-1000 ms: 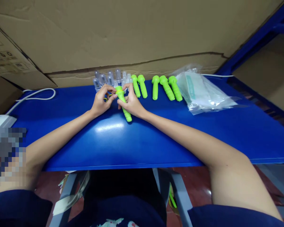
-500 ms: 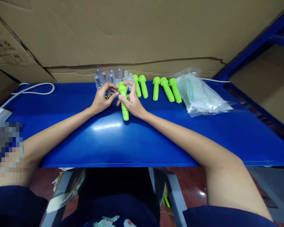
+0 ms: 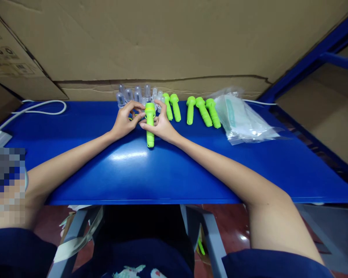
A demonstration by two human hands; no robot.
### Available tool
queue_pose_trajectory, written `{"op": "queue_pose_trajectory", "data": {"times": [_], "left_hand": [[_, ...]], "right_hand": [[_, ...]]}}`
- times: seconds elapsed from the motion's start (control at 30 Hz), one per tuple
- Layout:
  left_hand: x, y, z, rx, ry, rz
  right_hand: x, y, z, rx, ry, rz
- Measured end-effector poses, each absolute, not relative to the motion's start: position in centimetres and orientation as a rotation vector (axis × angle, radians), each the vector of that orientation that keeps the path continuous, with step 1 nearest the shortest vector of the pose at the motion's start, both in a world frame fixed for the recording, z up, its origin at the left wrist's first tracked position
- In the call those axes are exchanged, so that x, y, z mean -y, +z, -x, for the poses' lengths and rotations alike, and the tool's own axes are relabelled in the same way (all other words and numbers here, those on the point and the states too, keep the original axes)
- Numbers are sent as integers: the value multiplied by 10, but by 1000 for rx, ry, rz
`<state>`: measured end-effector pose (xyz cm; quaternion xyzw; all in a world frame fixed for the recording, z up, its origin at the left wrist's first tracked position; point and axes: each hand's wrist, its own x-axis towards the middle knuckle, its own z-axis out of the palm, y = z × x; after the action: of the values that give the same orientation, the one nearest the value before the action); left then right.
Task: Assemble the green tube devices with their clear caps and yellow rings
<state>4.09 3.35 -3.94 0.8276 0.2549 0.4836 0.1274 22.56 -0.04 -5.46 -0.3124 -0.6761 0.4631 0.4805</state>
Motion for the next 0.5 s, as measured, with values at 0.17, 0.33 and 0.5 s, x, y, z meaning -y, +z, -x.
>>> {"op": "queue_pose_trajectory", "data": {"times": [0.17,0.33,0.5], "left_hand": [[-35,-40,-41,-772,1423,-2357],[-38,-42,-39,-791,1436,-2300],[-35,-39,-40,-775,1432,-2293]], "right_hand": [[3,-50,-228,1633,1208,773],[9,-41,-232,1656,1246,845],[9,-41,-231,1672,1231,870]]}}
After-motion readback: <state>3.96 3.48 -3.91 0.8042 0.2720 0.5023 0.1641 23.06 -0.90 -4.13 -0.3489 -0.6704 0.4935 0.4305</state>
